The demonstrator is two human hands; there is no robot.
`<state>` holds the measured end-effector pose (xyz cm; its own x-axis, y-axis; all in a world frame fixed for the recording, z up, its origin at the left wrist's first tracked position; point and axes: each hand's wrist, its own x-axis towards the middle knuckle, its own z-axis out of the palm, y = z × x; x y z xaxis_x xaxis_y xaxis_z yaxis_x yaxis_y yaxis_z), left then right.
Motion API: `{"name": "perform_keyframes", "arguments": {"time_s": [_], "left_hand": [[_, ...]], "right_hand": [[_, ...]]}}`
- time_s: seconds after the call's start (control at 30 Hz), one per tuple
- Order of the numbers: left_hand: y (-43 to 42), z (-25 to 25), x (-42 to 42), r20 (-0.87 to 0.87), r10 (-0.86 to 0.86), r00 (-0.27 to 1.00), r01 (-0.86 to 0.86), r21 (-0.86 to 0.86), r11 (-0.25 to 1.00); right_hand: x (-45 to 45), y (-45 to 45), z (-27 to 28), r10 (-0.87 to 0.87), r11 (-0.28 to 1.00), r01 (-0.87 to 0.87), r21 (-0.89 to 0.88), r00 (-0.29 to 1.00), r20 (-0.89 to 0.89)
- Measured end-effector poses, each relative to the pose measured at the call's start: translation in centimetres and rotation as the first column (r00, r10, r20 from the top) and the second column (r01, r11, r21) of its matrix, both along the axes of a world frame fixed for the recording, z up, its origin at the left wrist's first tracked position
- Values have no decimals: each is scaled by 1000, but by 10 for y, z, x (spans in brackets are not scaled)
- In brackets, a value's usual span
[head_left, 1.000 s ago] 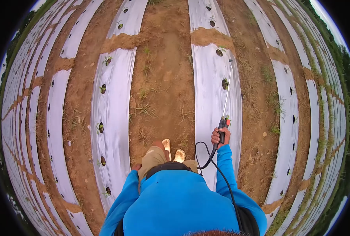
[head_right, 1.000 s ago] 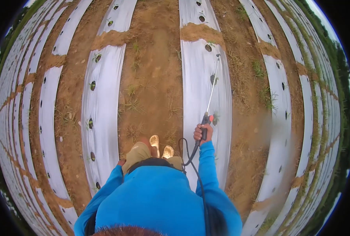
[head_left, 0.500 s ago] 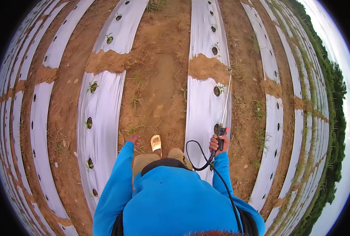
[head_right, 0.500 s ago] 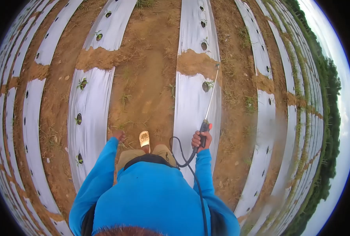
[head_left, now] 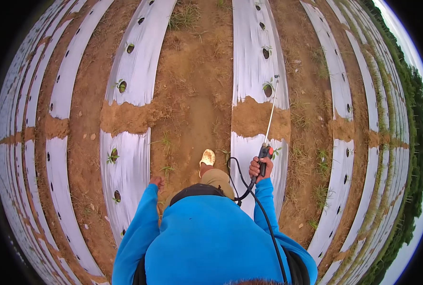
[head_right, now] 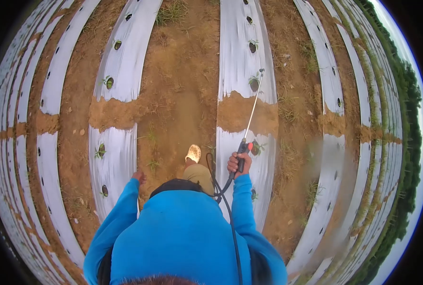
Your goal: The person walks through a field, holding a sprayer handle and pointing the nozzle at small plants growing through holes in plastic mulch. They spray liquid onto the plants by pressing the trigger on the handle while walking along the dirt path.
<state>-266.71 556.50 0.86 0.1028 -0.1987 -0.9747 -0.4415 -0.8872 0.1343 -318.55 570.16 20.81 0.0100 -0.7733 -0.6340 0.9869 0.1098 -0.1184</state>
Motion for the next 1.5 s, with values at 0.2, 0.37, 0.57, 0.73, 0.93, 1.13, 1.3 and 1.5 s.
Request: {"name": "perform_keyframes", "arguments": {"time_s": [0.2,0.37,0.57,0.73,0.93,1.13,1.3,1.5], "left_hand": [[-85,-8,-36,199,-626,754,632,-482,608],[-243,36,-144,196,-704,682,703,-439,559],[-438,-127,-223,-267,93,959,-59,132,989],[-641,-23,-352,-312,-95,945,34,-196,980],[-874,39,-455,-476,-15,879,-114,-241,964],[-988,21,-502,-297,-77,952,-25,-326,945],[-999,-13,-489,-63,13,998,-16,-44,999],[-1096,-2,-518,147,-503,852,514,-422,747]], "right_hand": [[-77,-141,24,-46,997,49,-51,997,56],[-142,-253,5,-30,999,30,-13,999,-17],[-217,-421,-5,6,1000,-5,15,997,-77],[-272,-572,27,-23,995,31,90,995,-95],[-334,-721,56,-81,997,81,3,996,-25],[-405,-880,20,-37,992,55,114,987,-153],[-484,-1027,4,-43,990,53,131,996,-78],[-572,-1188,35,-52,997,53,63,999,-9]]}}
